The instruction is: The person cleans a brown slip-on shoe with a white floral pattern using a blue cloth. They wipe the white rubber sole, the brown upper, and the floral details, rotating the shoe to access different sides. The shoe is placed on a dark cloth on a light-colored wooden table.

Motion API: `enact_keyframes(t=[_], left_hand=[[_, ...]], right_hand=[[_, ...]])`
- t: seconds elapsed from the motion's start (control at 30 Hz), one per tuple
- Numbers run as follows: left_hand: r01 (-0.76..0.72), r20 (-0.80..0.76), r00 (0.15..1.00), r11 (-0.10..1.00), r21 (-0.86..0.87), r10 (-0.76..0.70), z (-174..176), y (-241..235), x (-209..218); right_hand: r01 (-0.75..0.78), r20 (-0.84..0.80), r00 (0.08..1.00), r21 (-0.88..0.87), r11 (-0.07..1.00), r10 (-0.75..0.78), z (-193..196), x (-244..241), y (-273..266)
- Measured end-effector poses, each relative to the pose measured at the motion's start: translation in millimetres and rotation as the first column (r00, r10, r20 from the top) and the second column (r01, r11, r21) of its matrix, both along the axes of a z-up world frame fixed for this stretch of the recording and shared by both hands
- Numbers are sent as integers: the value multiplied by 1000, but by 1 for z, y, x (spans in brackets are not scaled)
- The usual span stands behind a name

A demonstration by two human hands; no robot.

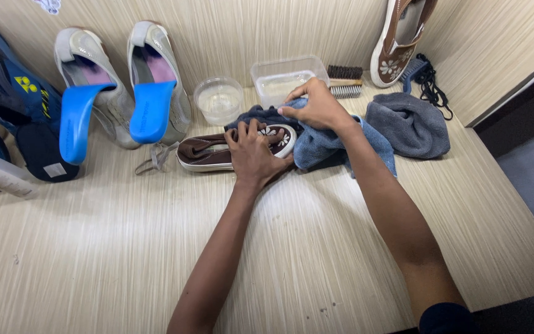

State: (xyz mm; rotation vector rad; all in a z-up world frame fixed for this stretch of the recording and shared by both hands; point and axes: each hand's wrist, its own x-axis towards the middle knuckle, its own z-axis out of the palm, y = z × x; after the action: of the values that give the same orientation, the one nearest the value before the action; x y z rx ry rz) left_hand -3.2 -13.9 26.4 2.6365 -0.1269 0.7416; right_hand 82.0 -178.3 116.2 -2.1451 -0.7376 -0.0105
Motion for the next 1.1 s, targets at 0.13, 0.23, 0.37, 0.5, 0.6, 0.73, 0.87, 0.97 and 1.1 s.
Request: enact_keyframes(t=[0.13, 0.23, 0.37, 0.5, 0.6, 0.73, 0.87, 0.97, 1.1], left_hand=[[-19, 27, 999, 1000, -8, 19, -1, 2, -4], [24, 112, 993, 999, -30, -20, -12, 6, 1], [40, 120, 992, 999, -16, -38, -13, 7, 4], [72, 102, 992, 997, -17, -70, -13, 8, 5], [95, 90, 992, 995, -10, -93, -8, 12, 3], [107, 81, 991, 994, -26, -105, -4, 11, -3], [87, 85, 993, 996, -1, -86, -6, 10, 3], [82, 72, 994, 997, -12, -81, -4, 10, 0], [60, 73, 996, 998, -6, -60, -7, 8, 2]], right_hand=[[52, -31, 997, -338, 940, -66, -6, -48, -15], [44, 195, 981, -234, 971, 2, -52, -37, -28], [-80, 402, 914, 24, 997, 64, -85, -44, -24], [-43, 429, 903, 51, 998, 17, -89, -47, -29], [-63, 436, 898, -10, 998, 61, -87, -53, -23], [-56, 415, 908, 4, 998, 49, -94, -56, -24], [-17, 459, 888, 16, 1000, 8, -94, -57, -25], [3, 472, 881, 33, 999, -18, -94, -54, -21], [3, 499, 866, 39, 999, -22, -96, -54, -17]])
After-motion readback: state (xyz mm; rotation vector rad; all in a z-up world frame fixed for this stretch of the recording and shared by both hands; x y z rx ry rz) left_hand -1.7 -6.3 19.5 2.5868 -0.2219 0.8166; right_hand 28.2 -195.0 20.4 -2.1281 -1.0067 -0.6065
